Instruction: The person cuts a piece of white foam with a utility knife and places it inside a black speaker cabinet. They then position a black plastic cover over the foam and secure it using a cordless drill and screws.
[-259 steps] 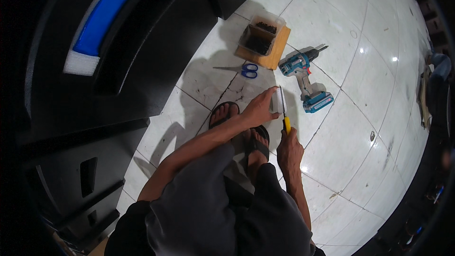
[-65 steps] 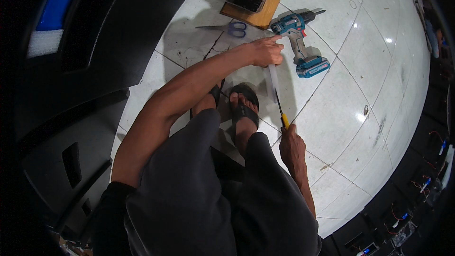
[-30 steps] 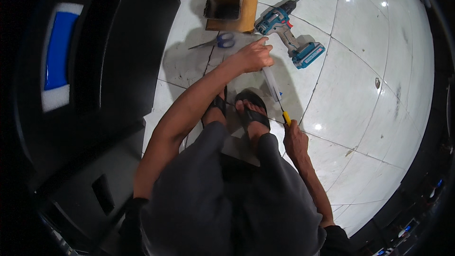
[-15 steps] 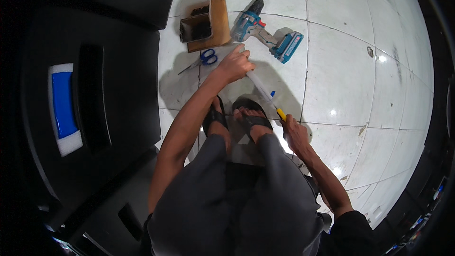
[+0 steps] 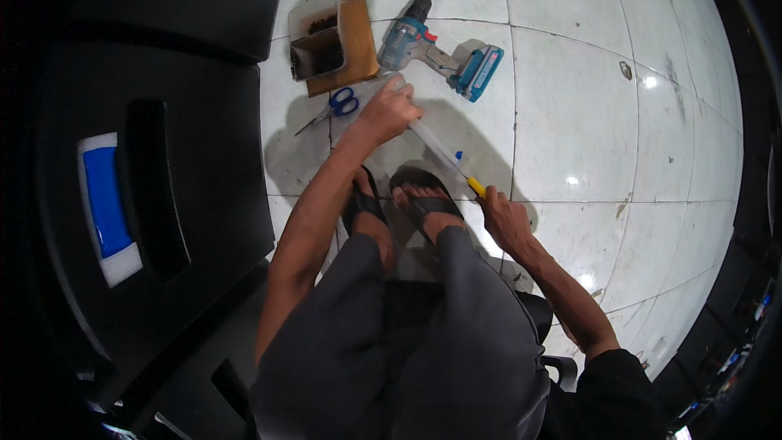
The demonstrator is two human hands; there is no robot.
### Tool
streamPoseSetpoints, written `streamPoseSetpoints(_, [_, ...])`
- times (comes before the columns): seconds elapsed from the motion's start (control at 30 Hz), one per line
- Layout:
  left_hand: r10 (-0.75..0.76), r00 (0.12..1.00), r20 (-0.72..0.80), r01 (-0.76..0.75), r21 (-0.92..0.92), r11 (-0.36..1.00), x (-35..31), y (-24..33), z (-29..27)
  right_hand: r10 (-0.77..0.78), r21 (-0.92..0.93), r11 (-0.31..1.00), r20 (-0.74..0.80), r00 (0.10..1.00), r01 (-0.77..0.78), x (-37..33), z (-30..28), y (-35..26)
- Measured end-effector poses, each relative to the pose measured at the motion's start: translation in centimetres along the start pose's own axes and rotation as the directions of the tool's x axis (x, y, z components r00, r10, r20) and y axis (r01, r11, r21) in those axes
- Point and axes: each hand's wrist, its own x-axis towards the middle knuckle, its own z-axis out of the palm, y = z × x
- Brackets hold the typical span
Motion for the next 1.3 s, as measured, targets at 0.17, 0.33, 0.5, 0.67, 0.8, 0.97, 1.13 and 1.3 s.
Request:
streamPoseSetpoints(0.17, [0.035,0.999,-0.003,-0.035,-0.003,0.999,0.0,-0.3,0.0,0.014,-0.013,1.000,0.037,0.999,-0.013,0.5,-2.0,-1.5])
streamPoseSetpoints(0.33, [0.034,0.999,-0.029,-0.033,0.044,0.998,0.0,0.0,-0.2,0.051,0.017,0.998,0.078,0.996,-0.053,-0.5,-2.1,-0.7])
streamPoseSetpoints(0.5, [0.032,0.996,0.082,-0.040,0.108,0.993,0.4,0.7,-1.0,-0.004,-0.040,0.999,0.024,1.000,0.005,0.0,-1.4,-0.7])
streamPoseSetpoints(0.67, [0.135,0.982,-0.129,-0.130,0.047,0.990,0.5,3.8,0.7,0.015,0.001,1.000,-0.027,1.000,-0.015,-0.9,-1.7,-0.9])
streamPoseSetpoints(0.8, [0.116,0.987,-0.112,-0.131,-0.133,0.983,0.4,4.6,0.8,0.004,-0.029,1.000,-0.058,0.998,-0.005,-2.5,-3.7,-1.5])
streamPoseSetpoints(0.97, [0.082,0.996,-0.045,-0.091,-0.237,0.967,0.6,4.5,-0.8,0.022,-0.062,0.998,-0.053,0.998,-0.025,-4.4,-5.8,-1.8])
streamPoseSetpoints(1.13, [0.010,0.989,0.146,0.057,-0.445,0.894,1.0,5.0,-3.0,-0.023,-0.055,0.998,-0.090,0.996,0.018,-5.4,-7.3,-2.1])
streamPoseSetpoints(1.3, [0.061,0.976,0.211,0.089,-0.634,0.768,0.5,4.0,-2.1,-0.067,-0.033,0.997,-0.107,0.992,0.064,-4.9,-8.2,-3.2])
